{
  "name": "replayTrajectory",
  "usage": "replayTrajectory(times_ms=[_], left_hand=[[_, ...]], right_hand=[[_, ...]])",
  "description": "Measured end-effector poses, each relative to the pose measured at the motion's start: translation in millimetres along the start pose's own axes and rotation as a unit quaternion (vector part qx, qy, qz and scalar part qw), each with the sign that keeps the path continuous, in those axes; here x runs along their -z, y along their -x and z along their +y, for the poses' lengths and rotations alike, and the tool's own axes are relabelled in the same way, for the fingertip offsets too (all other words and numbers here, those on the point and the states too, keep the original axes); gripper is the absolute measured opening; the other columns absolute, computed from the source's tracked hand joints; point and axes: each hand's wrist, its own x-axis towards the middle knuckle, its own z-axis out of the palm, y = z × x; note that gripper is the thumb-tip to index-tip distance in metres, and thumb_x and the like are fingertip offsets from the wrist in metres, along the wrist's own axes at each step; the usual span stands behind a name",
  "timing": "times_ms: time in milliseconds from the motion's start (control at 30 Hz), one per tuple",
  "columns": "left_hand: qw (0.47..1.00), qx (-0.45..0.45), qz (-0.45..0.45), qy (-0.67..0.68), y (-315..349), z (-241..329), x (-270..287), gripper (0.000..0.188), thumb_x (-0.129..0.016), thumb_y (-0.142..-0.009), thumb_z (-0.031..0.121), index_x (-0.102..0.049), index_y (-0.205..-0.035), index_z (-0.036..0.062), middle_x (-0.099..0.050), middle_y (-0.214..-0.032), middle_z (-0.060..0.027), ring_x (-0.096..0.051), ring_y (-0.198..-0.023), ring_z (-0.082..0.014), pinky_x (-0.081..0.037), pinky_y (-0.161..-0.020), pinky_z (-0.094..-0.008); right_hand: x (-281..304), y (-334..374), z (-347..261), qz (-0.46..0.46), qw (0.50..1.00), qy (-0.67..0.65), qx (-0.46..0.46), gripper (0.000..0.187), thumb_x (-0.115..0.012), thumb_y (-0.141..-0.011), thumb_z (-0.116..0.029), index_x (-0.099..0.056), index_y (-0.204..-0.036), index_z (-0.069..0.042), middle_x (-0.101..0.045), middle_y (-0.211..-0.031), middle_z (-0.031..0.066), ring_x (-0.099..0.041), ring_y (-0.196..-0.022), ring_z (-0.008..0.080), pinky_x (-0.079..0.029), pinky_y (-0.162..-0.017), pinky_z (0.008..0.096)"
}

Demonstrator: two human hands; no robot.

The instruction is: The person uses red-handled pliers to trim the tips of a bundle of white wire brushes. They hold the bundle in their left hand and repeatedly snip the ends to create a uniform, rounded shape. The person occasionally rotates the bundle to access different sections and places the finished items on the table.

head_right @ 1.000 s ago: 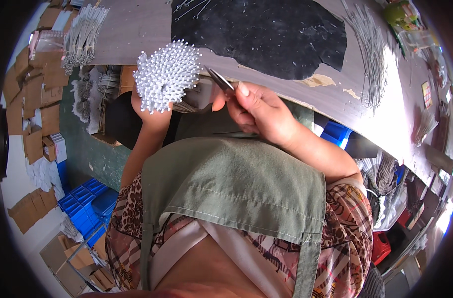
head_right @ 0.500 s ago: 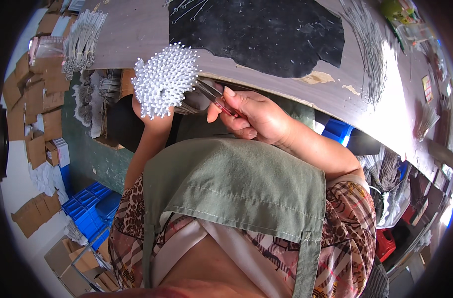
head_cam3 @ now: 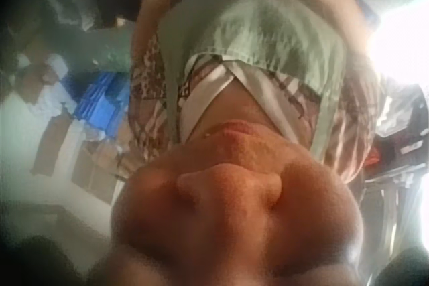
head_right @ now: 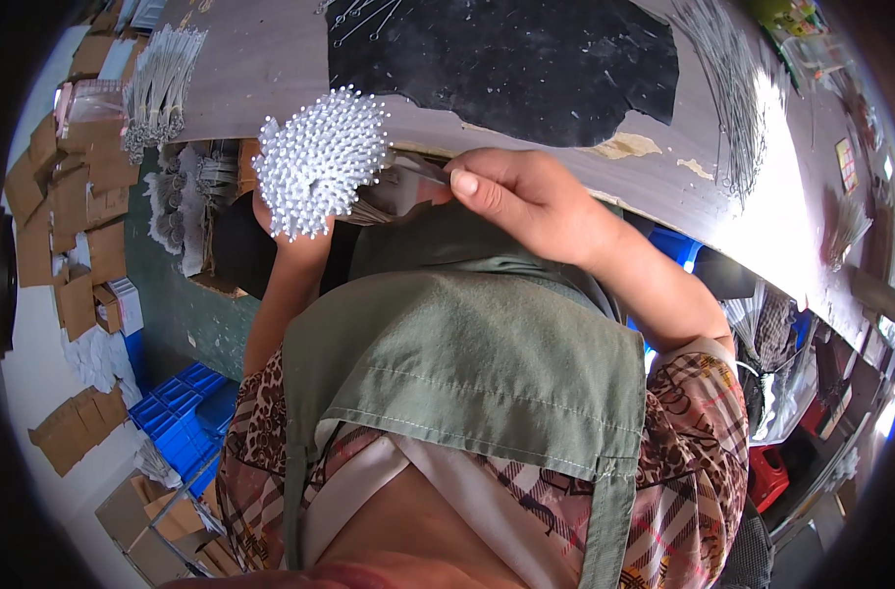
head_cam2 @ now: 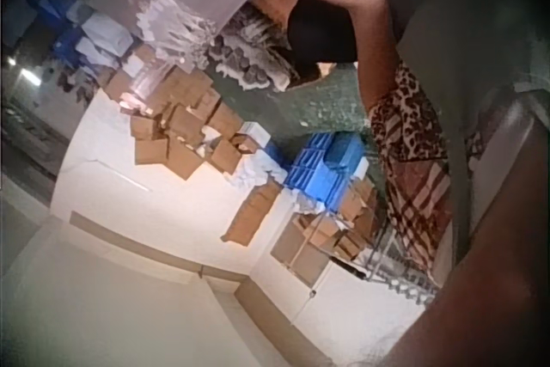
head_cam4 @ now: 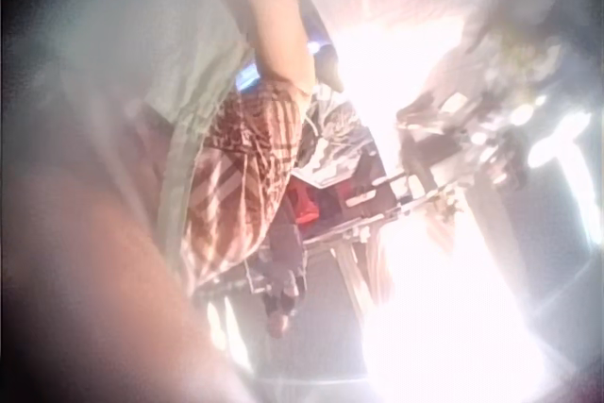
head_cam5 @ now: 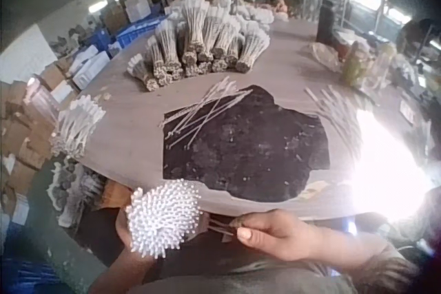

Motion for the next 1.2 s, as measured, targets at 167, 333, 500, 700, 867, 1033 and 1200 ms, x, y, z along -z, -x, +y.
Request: replayTrajectory(times_ms=[167,333,500,700,867,1033,1200], left_hand=[[0.996,-0.011,-0.012,-0.084,2,-4,8,0.038,-0.067,-0.076,0.014,-0.056,-0.106,-0.0056,-0.064,-0.1,-0.014,-0.063,-0.091,-0.0237,-0.048,-0.082,-0.0356],[0.986,-0.043,-0.024,-0.157,4,-7,13,0.044,-0.072,-0.069,0.02,-0.057,-0.104,-0.0027,-0.064,-0.098,-0.0132,-0.062,-0.09,-0.0259,-0.046,-0.084,-0.0381],[0.963,-0.127,-0.038,-0.232,-6,2,12,0.048,-0.076,-0.065,0.024,-0.059,-0.102,-0.0005,-0.064,-0.096,-0.0127,-0.061,-0.089,-0.028,-0.044,-0.085,-0.0401],[0.925,-0.186,-0.09,-0.32,-17,21,9,0.029,-0.065,-0.074,0.012,-0.062,-0.099,-0.004,-0.064,-0.101,-0.0144,-0.06,-0.094,-0.0264,-0.046,-0.086,-0.0382],[0.923,-0.183,-0.084,-0.329,-17,24,9,0.034,-0.069,-0.07,0.014,-0.062,-0.098,-0.0034,-0.064,-0.099,-0.0133,-0.059,-0.095,-0.026,-0.045,-0.087,-0.0382],[0.92,-0.215,-0.087,-0.317,-19,22,9,0.035,-0.07,-0.071,0.012,-0.059,-0.101,-0.0045,-0.064,-0.099,-0.0145,-0.059,-0.095,-0.0275,-0.045,-0.087,-0.0391],[0.919,-0.209,-0.09,-0.322,-18,21,11,0.037,-0.07,-0.071,0.012,-0.058,-0.101,-0.0051,-0.064,-0.1,-0.0152,-0.059,-0.095,-0.0274,-0.045,-0.087,-0.0387]], right_hand=[[15,-1,-13,-0.035,0.989,0.146,-0.016,0.037,-0.05,-0.095,-0.035,-0.065,-0.097,-0.002,-0.064,-0.079,0.011,-0.06,-0.074,0.0198,-0.047,-0.069,0.0311],[16,-4,-14,-0.054,0.983,0.178,-0.008,0.036,-0.051,-0.094,-0.036,-0.065,-0.095,-0.003,-0.065,-0.078,0.014,-0.063,-0.073,0.0282,-0.048,-0.067,0.0333],[18,-8,-12,-0.062,0.977,0.202,0.015,0.037,-0.051,-0.093,-0.037,-0.065,-0.091,-0.003,-0.061,-0.072,0.0163,-0.06,-0.067,0.0328,-0.047,-0.061,0.0363],[20,-8,-19,-0.044,0.952,0.301,0.042,0.032,-0.054,-0.091,-0.034,-0.066,-0.086,-0.005,-0.06,-0.069,0.0177,-0.058,-0.065,0.0366,-0.045,-0.057,0.0421],[23,-9,-25,-0.049,0.94,0.335,0.039,0.03,-0.055,-0.09,-0.033,-0.067,-0.087,-0.005,-0.061,-0.07,0.0179,-0.06,-0.067,0.0366,-0.046,-0.058,0.0427],[24,-10,-27,-0.043,0.946,0.319,0.023,0.031,-0.055,-0.091,-0.033,-0.067,-0.087,-0.005,-0.061,-0.07,0.0172,-0.06,-0.068,0.0357,-0.047,-0.06,0.0419],[24,-10,-26,-0.048,0.941,0.335,0.015,0.031,-0.054,-0.091,-0.034,-0.068,-0.087,-0.006,-0.061,-0.069,0.0169,-0.06,-0.068,0.0355,-0.047,-0.06,0.0419]])
